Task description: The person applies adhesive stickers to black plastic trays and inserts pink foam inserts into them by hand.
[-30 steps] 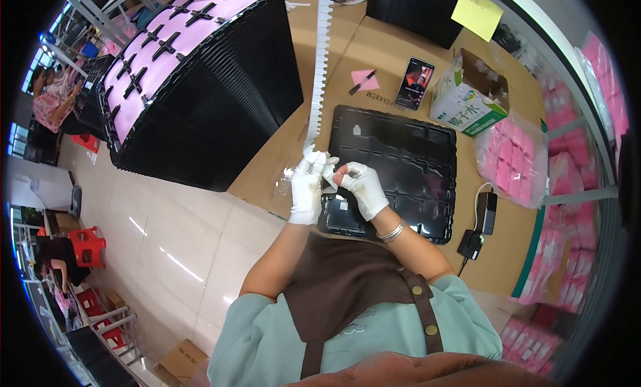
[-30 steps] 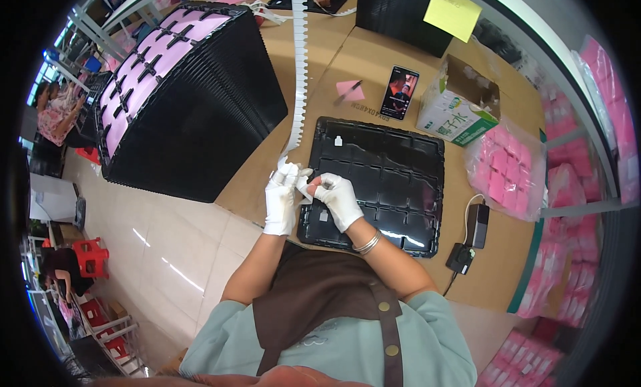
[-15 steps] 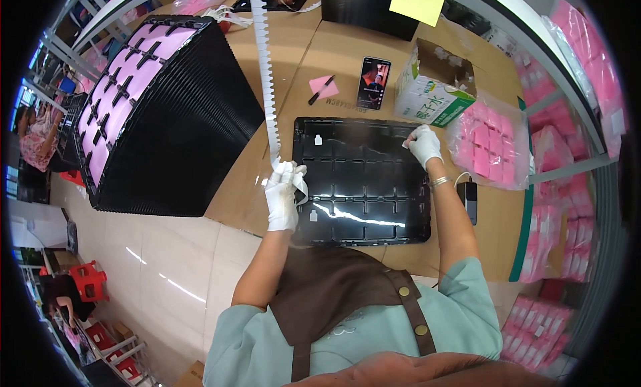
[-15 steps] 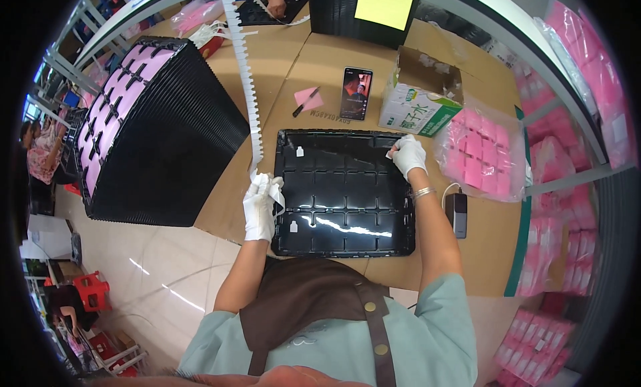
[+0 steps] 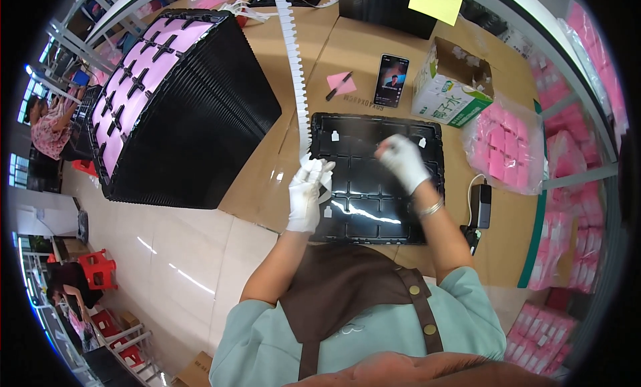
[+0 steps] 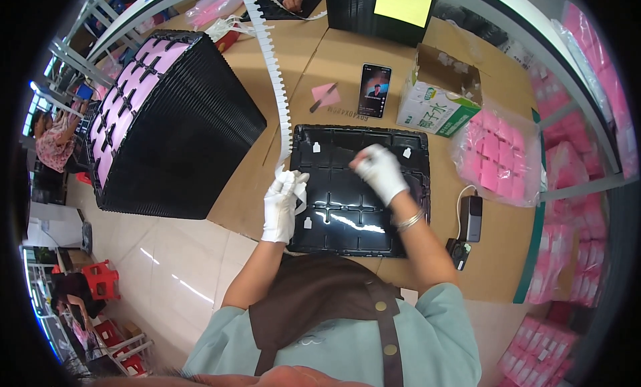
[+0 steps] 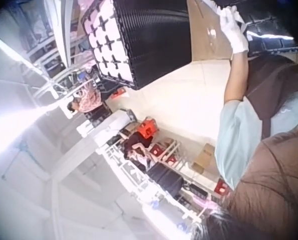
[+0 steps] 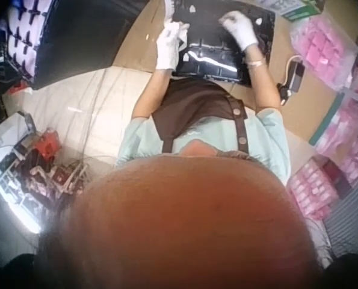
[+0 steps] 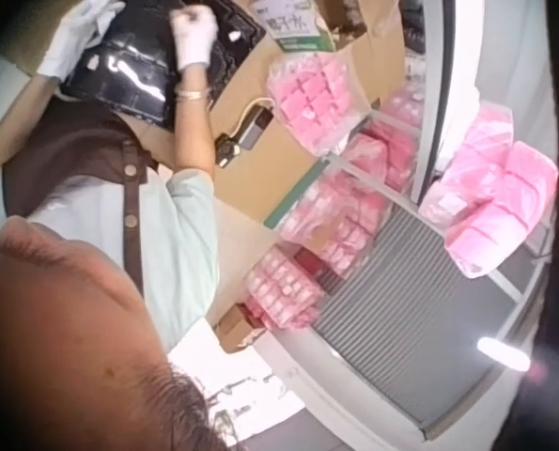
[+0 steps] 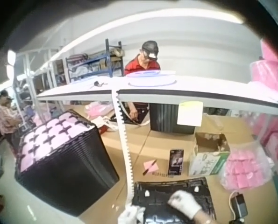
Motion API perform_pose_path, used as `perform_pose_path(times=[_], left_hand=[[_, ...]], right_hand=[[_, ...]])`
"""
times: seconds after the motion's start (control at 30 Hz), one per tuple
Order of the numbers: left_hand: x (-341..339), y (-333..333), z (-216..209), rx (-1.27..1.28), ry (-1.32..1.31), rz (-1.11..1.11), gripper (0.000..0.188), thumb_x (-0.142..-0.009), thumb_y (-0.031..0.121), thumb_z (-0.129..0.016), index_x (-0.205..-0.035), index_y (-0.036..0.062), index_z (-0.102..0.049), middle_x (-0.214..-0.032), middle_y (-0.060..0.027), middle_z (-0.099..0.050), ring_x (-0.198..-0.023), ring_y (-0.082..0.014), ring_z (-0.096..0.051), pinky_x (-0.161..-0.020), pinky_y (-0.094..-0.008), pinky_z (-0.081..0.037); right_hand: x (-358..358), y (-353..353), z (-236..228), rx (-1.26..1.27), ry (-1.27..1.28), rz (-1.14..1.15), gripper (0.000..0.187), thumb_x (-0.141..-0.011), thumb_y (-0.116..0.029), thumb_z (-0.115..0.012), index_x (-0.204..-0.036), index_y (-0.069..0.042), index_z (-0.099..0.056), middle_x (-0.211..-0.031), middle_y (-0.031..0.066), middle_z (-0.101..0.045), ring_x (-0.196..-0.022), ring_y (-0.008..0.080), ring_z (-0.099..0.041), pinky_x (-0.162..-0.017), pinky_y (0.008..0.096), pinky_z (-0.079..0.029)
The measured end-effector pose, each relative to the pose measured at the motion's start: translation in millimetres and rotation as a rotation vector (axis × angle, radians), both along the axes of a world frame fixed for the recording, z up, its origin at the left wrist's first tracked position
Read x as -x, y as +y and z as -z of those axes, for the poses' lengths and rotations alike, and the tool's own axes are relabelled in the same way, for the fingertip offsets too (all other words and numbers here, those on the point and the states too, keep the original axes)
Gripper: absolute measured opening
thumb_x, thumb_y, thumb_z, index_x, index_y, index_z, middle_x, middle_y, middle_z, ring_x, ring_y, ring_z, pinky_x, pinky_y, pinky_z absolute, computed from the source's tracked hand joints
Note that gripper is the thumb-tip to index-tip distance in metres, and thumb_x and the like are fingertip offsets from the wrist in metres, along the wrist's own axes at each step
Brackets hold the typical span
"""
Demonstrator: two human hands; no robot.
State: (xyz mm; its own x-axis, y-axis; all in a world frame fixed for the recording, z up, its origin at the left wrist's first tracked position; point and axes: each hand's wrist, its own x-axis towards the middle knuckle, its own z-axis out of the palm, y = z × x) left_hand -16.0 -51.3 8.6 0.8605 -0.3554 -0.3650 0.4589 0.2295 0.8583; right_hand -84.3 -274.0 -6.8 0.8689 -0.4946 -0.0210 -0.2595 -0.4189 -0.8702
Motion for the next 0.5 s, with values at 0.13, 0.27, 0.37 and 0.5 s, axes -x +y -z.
perform_pose_path(times=[0.13, 0.27, 0.37, 0.5], left_hand=[[7.0, -0.1, -13.9, -0.033, -0.013, 0.070, 0.030, -0.093, 0.030, -0.059, -0.107, 0.0032, -0.062, -0.102, -0.0076, -0.068, -0.090, -0.0103, -0.061, -0.076, -0.0225, -0.046], [10.2, -0.1, 2.6, -0.052, -0.222, 0.151, 0.034, -0.093, 0.031, -0.058, -0.112, 0.0035, -0.061, -0.106, -0.0073, -0.067, -0.095, -0.0117, -0.060, -0.075, -0.0259, -0.049], [15.1, 1.3, -3.8, 0.036, -0.080, 0.118, 0.035, -0.093, 0.026, -0.059, -0.117, 0.0001, -0.057, -0.111, -0.0114, -0.064, -0.101, -0.0182, -0.061, -0.085, -0.0309, -0.050], [17.9, -3.0, -9.1, 0.123, 0.188, 0.065, 0.037, -0.093, 0.024, -0.059, -0.118, -0.0025, -0.054, -0.112, -0.0156, -0.062, -0.104, -0.0239, -0.061, -0.093, -0.0334, -0.048]], right_hand=[[-1.0, 96.8, -3.6, -0.767, -0.063, -0.135, 0.013, -0.082, -0.008, -0.070, -0.091, -0.001, -0.064, -0.081, 0.0024, -0.065, -0.077, 0.0071, -0.058, -0.072, 0.0221, -0.047], [-3.8, 104.2, 3.5, -0.847, -0.133, -0.086, 0.011, -0.083, -0.005, -0.069, -0.091, 0.000, -0.064, -0.082, 0.0018, -0.065, -0.076, 0.0072, -0.058, -0.072, 0.0221, -0.047], [1.2, 102.3, 1.3, -0.834, -0.120, -0.086, 0.007, -0.080, -0.006, -0.069, -0.083, -0.002, -0.065, -0.080, -0.0003, -0.063, -0.075, 0.0096, -0.057, -0.071, 0.0233, -0.046], [17.8, 110.0, -19.7, 0.000, -0.348, -0.015, 0.005, -0.068, -0.003, -0.069, -0.069, -0.003, -0.065, -0.083, 0.0045, -0.062, -0.082, 0.0192, -0.059, -0.074, 0.0313, -0.047]])
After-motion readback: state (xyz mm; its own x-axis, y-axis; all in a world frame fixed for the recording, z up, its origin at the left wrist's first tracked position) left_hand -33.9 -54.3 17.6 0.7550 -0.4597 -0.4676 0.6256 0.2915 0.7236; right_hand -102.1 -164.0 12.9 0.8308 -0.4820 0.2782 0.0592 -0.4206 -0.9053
